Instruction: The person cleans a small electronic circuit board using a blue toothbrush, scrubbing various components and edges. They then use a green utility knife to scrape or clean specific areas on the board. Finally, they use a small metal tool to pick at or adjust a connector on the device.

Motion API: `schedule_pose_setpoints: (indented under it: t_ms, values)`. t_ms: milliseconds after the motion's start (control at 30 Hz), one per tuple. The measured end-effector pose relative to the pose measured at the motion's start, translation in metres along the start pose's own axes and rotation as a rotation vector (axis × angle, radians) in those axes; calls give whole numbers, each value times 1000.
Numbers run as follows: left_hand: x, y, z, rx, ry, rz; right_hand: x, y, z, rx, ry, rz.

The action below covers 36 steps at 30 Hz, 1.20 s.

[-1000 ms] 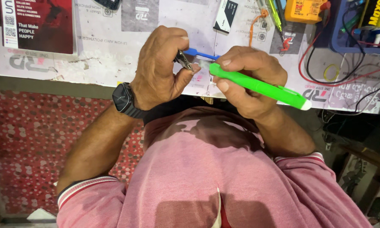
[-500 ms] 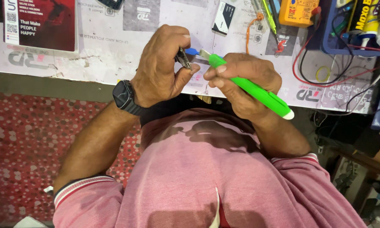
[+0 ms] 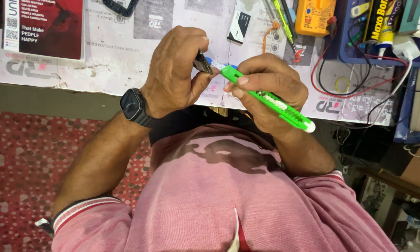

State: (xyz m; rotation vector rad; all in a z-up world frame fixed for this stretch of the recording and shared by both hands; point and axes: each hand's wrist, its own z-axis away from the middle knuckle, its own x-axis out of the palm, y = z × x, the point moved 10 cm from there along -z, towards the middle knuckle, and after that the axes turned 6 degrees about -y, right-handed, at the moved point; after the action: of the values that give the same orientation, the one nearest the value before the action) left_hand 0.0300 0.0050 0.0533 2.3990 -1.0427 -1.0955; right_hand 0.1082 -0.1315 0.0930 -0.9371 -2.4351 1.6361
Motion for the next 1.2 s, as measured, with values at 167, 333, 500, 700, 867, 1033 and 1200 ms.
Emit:
schedule_pose_setpoints:
  t_ms: [167, 333, 500, 700, 867, 1033, 1200]
  values:
    - [3, 0, 1, 2, -2, -22, -2, -9, -2, -18, -42, 32]
    - [2, 2, 1, 13, -3, -25, -5, -4, 8, 19, 60, 30]
    - [4, 3, 0, 7, -13, -27, 0, -17, 3, -136, 30, 149]
    - [5, 6, -3, 18, -15, -37, 0, -22, 1, -170, 24, 193]
    - [6, 7, -3, 23, -21, -41, -2, -22, 1, -180, 23, 192]
    - [8, 6, -2, 28, -13, -25, -2, -21, 4, -187, 31, 217]
    - [9, 4, -1, 1, -27, 66, -4, -5, 14, -58, 68, 58]
